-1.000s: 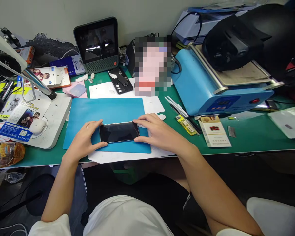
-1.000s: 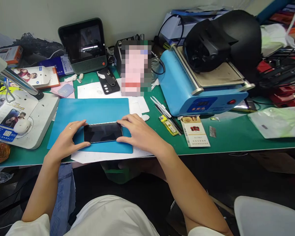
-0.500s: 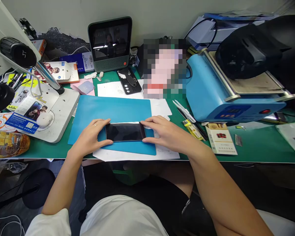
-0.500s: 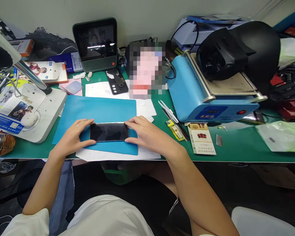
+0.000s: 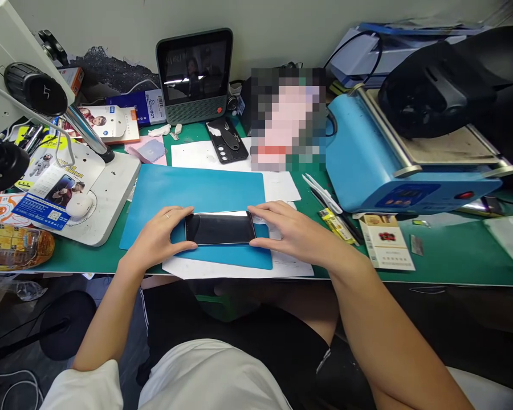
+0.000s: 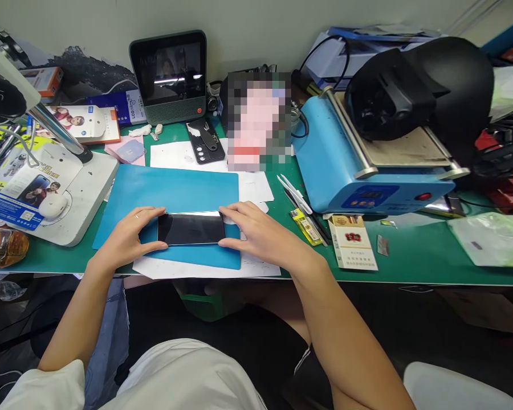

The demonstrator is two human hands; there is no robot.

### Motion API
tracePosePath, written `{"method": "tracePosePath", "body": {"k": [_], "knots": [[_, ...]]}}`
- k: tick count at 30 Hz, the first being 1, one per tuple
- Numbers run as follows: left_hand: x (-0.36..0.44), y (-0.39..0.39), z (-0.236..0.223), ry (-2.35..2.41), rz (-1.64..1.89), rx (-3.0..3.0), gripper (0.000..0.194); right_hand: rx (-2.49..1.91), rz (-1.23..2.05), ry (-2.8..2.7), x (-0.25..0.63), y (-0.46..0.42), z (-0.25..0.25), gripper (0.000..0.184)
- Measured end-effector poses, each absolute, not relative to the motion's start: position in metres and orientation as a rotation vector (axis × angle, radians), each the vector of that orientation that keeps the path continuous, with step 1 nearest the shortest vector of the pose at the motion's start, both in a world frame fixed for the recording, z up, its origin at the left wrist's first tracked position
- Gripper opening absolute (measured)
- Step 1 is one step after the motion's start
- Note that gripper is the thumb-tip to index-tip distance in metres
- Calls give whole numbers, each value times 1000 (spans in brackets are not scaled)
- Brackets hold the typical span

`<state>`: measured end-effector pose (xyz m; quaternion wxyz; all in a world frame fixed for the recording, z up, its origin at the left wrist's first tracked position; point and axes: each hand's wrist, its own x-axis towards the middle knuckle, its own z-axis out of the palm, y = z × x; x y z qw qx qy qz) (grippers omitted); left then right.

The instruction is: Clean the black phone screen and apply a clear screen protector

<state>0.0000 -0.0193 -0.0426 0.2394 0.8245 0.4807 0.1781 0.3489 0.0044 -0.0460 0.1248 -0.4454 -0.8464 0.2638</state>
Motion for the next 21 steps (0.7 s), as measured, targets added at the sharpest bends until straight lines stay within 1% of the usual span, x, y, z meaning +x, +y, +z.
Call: {"method": "tracePosePath", "body": {"k": [11,16,21], "knots": [[1,-20,-41,1330,467,2236,73,-1298,887,-2444,347,13,-44,71],[1,-19,-42,1328,468,2226,72,-1257,883,-2420,346,13,-45,65],[1,-20,-42,1331,470,2225,71,-1240,893,-2388,347,12,-49,64]]}}
